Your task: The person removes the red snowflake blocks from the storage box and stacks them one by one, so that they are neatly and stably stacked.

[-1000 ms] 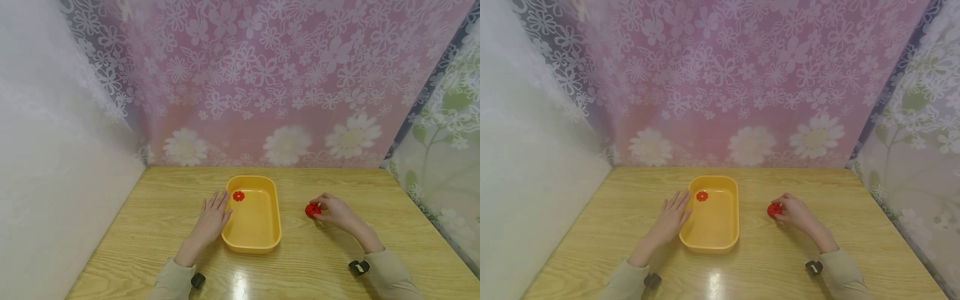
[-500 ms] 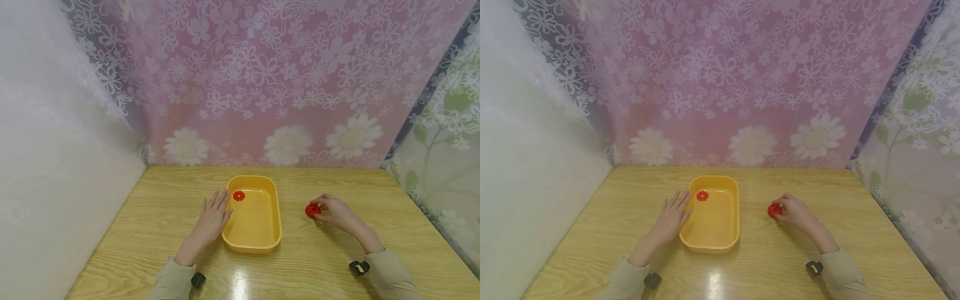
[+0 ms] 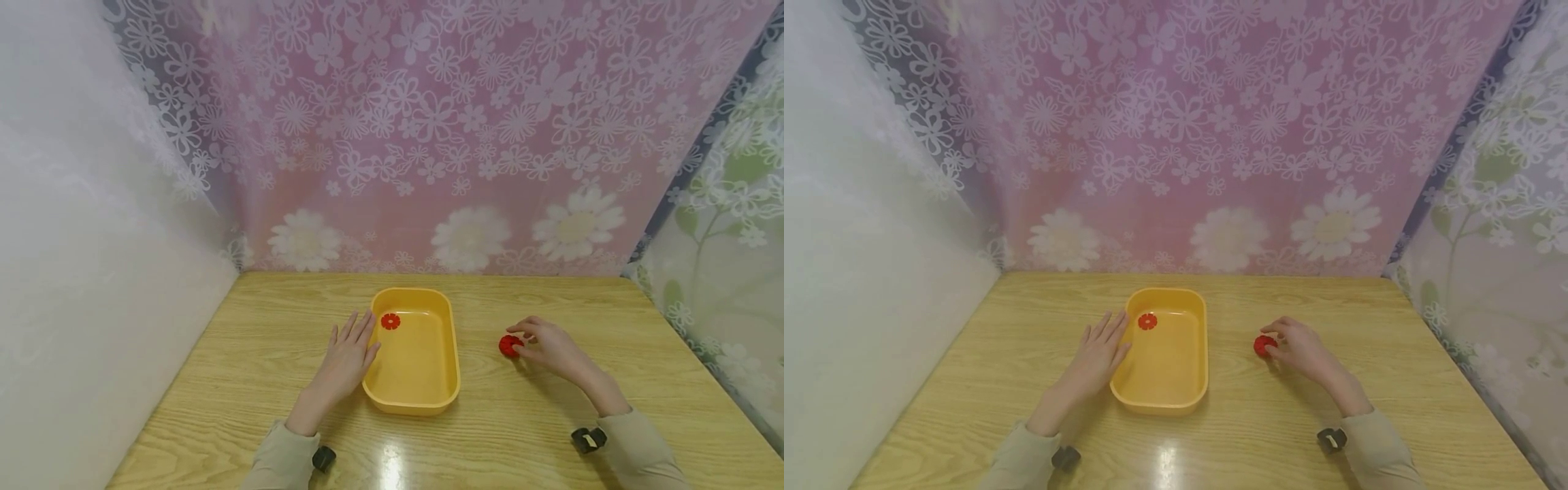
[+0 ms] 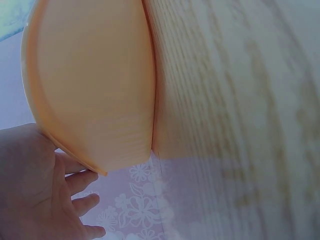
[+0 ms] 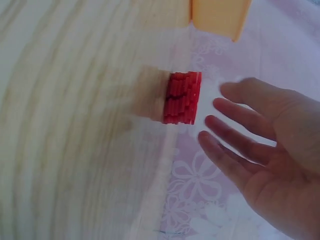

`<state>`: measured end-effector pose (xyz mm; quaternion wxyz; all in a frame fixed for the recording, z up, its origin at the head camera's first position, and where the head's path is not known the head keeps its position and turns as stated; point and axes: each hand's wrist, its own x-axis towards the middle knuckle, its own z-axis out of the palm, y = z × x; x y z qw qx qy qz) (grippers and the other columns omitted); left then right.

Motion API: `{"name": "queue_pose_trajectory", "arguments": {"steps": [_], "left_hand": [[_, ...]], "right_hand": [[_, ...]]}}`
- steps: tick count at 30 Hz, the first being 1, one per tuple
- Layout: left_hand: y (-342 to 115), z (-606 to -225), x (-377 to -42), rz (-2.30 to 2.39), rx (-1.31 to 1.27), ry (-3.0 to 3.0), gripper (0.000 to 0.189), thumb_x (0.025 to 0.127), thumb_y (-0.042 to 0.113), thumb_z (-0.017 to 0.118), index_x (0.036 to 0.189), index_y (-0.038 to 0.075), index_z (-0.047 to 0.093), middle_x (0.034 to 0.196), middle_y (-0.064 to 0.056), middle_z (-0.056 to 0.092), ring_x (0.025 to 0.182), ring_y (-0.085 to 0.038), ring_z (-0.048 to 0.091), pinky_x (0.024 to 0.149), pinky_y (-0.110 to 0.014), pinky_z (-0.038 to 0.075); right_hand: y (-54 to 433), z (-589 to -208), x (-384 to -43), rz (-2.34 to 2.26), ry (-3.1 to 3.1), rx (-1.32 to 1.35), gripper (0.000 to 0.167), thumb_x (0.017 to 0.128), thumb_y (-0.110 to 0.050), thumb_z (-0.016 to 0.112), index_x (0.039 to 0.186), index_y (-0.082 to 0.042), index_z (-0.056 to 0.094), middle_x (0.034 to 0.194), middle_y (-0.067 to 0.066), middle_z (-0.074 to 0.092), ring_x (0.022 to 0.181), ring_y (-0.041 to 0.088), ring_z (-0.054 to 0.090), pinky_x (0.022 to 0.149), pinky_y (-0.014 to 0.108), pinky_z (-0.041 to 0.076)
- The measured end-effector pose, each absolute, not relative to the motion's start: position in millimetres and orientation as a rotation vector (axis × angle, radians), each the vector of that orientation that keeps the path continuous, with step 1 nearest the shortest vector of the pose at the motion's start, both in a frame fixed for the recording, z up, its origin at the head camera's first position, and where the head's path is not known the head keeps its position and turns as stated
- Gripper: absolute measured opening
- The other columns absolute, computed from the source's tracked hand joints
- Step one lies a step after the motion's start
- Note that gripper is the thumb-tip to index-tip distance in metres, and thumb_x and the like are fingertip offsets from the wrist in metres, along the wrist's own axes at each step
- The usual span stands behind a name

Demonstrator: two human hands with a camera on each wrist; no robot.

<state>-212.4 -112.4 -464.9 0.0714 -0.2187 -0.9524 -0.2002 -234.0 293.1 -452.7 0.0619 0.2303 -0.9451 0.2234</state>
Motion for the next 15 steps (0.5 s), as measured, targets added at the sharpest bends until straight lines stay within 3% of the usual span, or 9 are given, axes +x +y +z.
{"name": "queue_pose_trajectory", "arguments": {"steps": [6,15], "left_hand": [[-112,-466,-213,-0.604,-0.652,-2.861,0.058,0.109,0.029,0.048,0.157,0.000,0.033,0.165,-0.015,0.029,0.153,-0.038,0.018,0.118,-0.068,0.016],[-112,-467,-213,-0.588,-0.655,-2.855,0.059,0.110,0.033,0.045,0.157,0.000,0.033,0.164,-0.015,0.029,0.153,-0.039,0.019,0.117,-0.069,0.017]], "right_hand": [[293,-448,-235,0.765,-2.738,0.653,0.025,0.094,-0.006,0.071,0.118,-0.003,0.072,0.114,0.017,0.067,0.097,0.036,0.068,0.081,0.049,0.058],[281,-447,-240,0.841,-2.621,0.647,0.026,0.096,-0.005,0.070,0.121,-0.006,0.071,0.111,0.010,0.072,0.093,0.028,0.070,0.081,0.049,0.059]]}}
